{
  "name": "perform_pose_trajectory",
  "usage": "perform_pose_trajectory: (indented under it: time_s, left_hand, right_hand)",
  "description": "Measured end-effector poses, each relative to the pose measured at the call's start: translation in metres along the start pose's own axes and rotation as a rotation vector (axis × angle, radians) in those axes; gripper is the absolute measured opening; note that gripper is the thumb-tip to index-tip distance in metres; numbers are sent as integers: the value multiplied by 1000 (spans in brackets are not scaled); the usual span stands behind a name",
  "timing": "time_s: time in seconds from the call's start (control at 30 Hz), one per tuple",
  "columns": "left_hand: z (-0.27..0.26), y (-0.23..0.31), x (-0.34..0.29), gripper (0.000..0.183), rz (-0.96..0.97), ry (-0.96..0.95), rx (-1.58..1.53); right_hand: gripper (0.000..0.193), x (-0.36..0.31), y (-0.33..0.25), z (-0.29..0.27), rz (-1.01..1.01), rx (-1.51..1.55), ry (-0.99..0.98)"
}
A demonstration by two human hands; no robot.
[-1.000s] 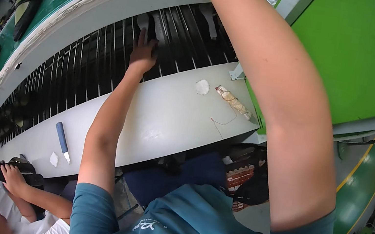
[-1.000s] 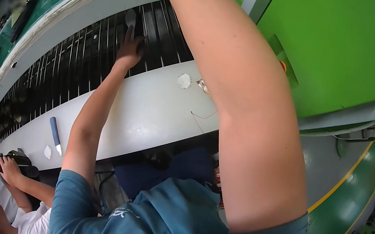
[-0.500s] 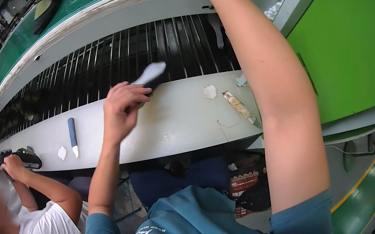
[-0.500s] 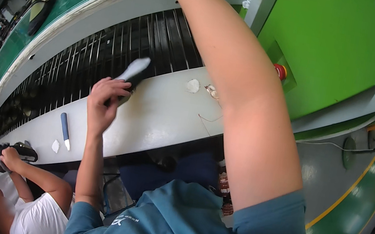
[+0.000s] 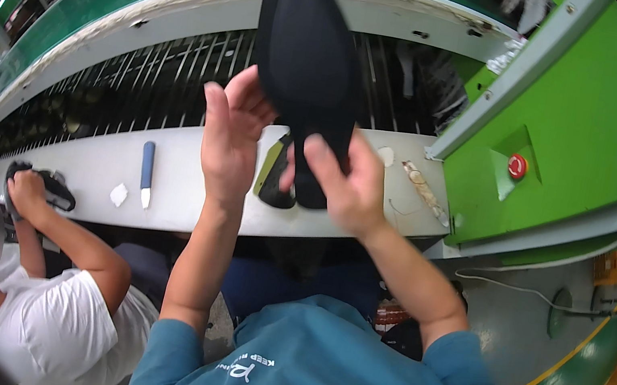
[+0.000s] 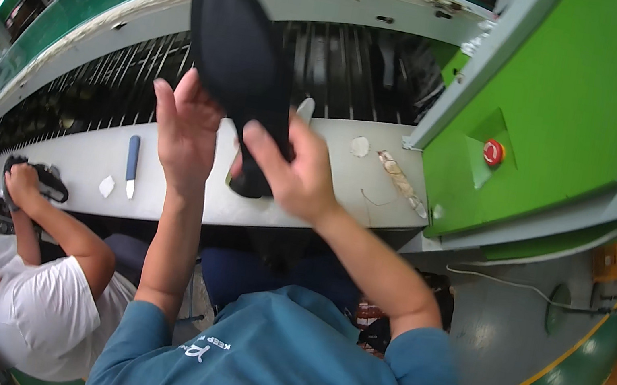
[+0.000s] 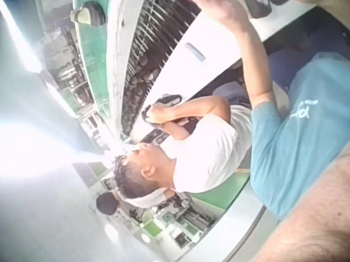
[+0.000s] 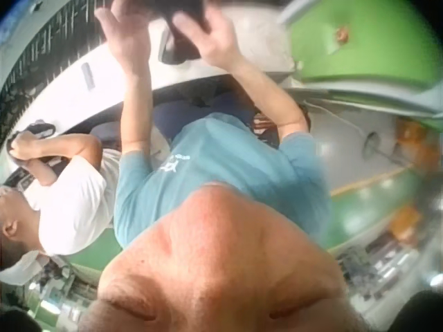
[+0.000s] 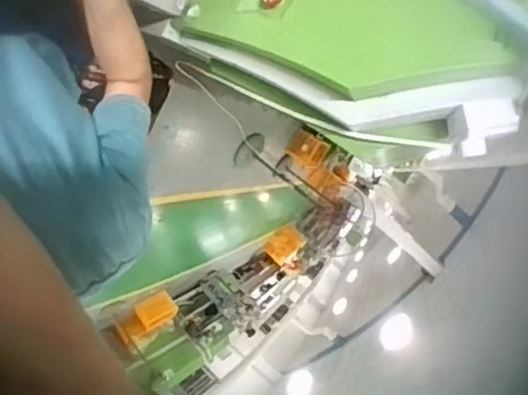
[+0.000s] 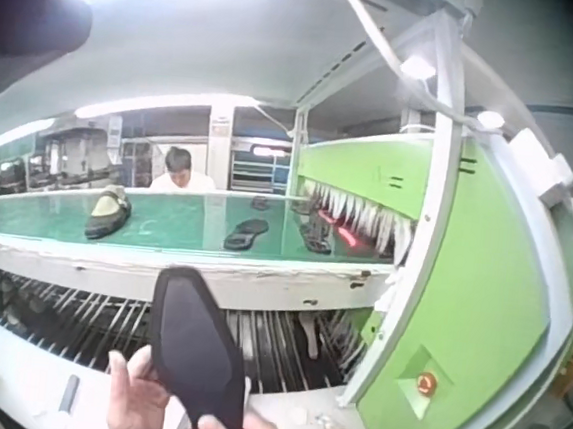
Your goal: The person assembles footwear by hand at a factory workstation. They repeatedly pick up a black sole and a black upper, align the edges, and press them together to bond the parts. The person handles the components one at a time, inspecting the fit before placing the finished unit aside.
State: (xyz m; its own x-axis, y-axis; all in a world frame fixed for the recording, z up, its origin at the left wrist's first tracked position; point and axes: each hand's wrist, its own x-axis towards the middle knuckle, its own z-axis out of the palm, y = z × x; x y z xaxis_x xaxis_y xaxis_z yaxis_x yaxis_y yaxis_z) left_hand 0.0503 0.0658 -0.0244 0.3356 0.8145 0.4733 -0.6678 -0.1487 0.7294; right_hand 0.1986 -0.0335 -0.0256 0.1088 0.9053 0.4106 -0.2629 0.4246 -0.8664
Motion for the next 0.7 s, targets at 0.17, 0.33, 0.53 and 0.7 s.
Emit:
perform_pose_trajectory:
  time_s: [0.17,0.33,0.53,0.7]
  left_hand:
    - [37,36,1,102,-112,-274,-338]
    - [46,32,-16,97,-148,-128,-386]
    - [29,21,-16,60,37,-81,-188]
    - [25,10,-23,57,24,67,-57]
  right_hand:
    - [28,-56,14,23,139,172,-102]
    - [31,-67,16,10,181,104,-133]
    - [29,-65,18,6,124,45,-241]
    - [32,-53,14,11,156,103,-216]
